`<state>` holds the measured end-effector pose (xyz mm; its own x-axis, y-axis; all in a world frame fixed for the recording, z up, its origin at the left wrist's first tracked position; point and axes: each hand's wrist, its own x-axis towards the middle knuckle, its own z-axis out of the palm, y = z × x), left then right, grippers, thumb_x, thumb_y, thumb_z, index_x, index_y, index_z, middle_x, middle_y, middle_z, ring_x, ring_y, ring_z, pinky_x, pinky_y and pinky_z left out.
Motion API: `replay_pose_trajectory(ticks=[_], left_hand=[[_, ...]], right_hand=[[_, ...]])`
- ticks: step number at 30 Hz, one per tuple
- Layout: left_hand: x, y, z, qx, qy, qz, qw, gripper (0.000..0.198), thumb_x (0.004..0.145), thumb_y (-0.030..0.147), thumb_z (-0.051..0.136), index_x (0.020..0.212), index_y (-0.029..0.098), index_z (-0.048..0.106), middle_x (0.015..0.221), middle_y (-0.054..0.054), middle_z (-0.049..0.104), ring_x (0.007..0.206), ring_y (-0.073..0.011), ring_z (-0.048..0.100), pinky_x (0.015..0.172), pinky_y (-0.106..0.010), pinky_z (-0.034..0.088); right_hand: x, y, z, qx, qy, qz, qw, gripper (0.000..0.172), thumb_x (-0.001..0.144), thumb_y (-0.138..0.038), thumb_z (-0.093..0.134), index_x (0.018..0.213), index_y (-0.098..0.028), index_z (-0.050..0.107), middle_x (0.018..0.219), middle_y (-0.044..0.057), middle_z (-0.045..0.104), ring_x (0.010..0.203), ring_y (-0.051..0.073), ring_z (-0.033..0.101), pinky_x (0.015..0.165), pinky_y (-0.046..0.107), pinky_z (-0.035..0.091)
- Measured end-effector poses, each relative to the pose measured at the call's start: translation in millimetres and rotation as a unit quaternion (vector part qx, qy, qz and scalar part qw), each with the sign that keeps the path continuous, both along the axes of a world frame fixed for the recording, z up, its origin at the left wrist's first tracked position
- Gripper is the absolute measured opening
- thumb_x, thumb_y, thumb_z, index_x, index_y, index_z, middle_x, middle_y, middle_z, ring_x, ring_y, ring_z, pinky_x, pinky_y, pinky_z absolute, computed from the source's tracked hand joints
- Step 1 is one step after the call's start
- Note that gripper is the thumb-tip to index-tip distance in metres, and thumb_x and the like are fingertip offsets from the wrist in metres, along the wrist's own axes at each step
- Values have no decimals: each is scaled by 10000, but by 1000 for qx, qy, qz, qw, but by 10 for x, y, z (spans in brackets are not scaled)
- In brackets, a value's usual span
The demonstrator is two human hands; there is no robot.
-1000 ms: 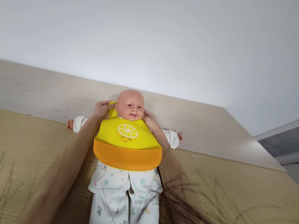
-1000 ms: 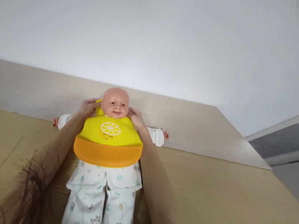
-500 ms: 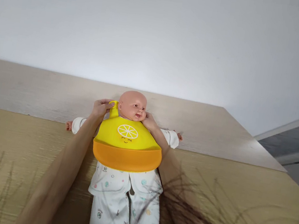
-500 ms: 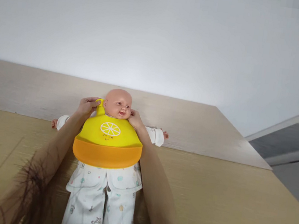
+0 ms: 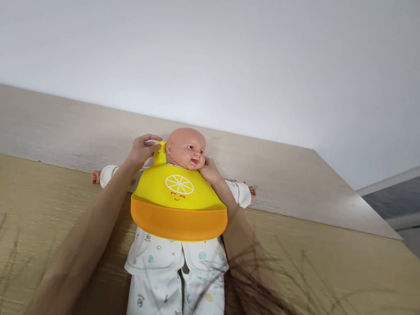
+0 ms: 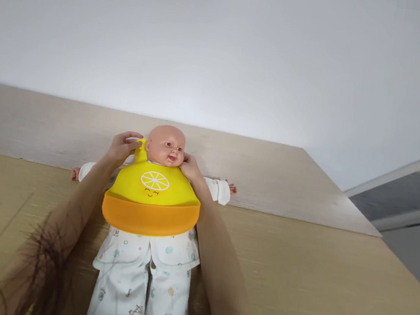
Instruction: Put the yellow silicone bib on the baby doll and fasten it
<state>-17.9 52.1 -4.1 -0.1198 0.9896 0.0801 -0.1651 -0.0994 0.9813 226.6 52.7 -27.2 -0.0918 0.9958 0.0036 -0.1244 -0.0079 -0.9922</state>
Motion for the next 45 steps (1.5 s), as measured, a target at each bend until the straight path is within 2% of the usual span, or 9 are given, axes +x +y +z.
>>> replay_pose_trajectory(ticks=[8, 14, 20, 22, 27, 30, 34, 40, 45], left_hand=[[-54, -55, 50, 20, 72, -28, 997, 583, 559, 238, 769, 1114, 145, 618, 605, 46, 615, 547, -113, 554, 566, -235, 413], [-58, 20, -19, 66, 168, -19, 983, 466, 618, 181, 648, 1082, 172, 603, 622, 34, 639, 553, -127, 542, 560, -240, 376], [1, 30, -13, 105, 223, -19, 969, 374, 604, 126, 554, 967, 214, 537, 587, 60, 589, 527, -127, 472, 544, -240, 316], [25, 7, 12, 108, 220, -23, 969, 345, 603, 115, 555, 930, 220, 521, 566, 73, 554, 519, -122, 441, 548, -238, 307], [49, -55, 52, 64, 146, -5, 987, 346, 622, 129, 588, 947, 231, 523, 573, 72, 526, 500, -124, 448, 528, -239, 300], [36, -71, 59, 36, 90, -2, 995, 356, 615, 132, 626, 942, 233, 525, 580, 74, 519, 516, -124, 483, 551, -230, 333], [-6, -68, 67, 35, 87, -17, 995, 370, 604, 125, 643, 935, 229, 516, 598, 74, 545, 550, -121, 519, 575, -219, 348], [-87, -98, 84, 59, 112, -74, 989, 417, 625, 172, 690, 1015, 212, 550, 615, 59, 595, 576, -122, 543, 593, -218, 374], [-105, -87, 54, 62, 100, -80, 990, 486, 579, 241, 801, 1025, 187, 615, 646, 32, 652, 629, -131, 583, 638, -235, 421]], right_hand=[[12, 128, -95, -44, 55, 19, 997, 127, 793, -133, 617, 881, -172, 699, 1090, 122, 767, 1237, 294, 654, 1083, 419, 539], [-13, 172, -166, -68, 139, 13, 988, 149, 753, -98, 572, 816, -192, 669, 1091, 81, 766, 1194, 234, 672, 1086, 348, 532], [-54, 321, -140, -140, 131, -31, 981, 166, 738, -84, 517, 775, -205, 624, 1023, 87, 768, 1237, 239, 650, 1097, 360, 526], [-61, 309, -129, -134, 122, -37, 983, 154, 743, -92, 521, 783, -206, 617, 1027, 87, 767, 1258, 239, 637, 1103, 361, 519], [-51, 57, -87, -39, 96, 14, 994, 129, 788, -173, 559, 878, -194, 650, 1177, 109, 744, 1291, 257, 626, 1102, 376, 526], [-49, -60, -34, -37, 67, 26, 997, 113, 814, -176, 547, 860, -195, 648, 1222, 113, 731, 1284, 252, 635, 1083, 357, 542], [-48, -69, 21, -36, 65, 13, 997, 117, 803, -149, 586, 869, -174, 679, 1159, 117, 751, 1225, 258, 667, 1062, 370, 552], [-76, -32, 63, -15, -33, -1, 999, 158, 759, -172, 702, 909, -137, 736, 1088, 131, 766, 1214, 281, 667, 1037, 379, 551], [-91, -78, 66, -7, -56, -1, 998, 173, 741, -183, 706, 902, -135, 746, 1018, 114, 776, 1149, 272, 692, 993, 363, 568]])
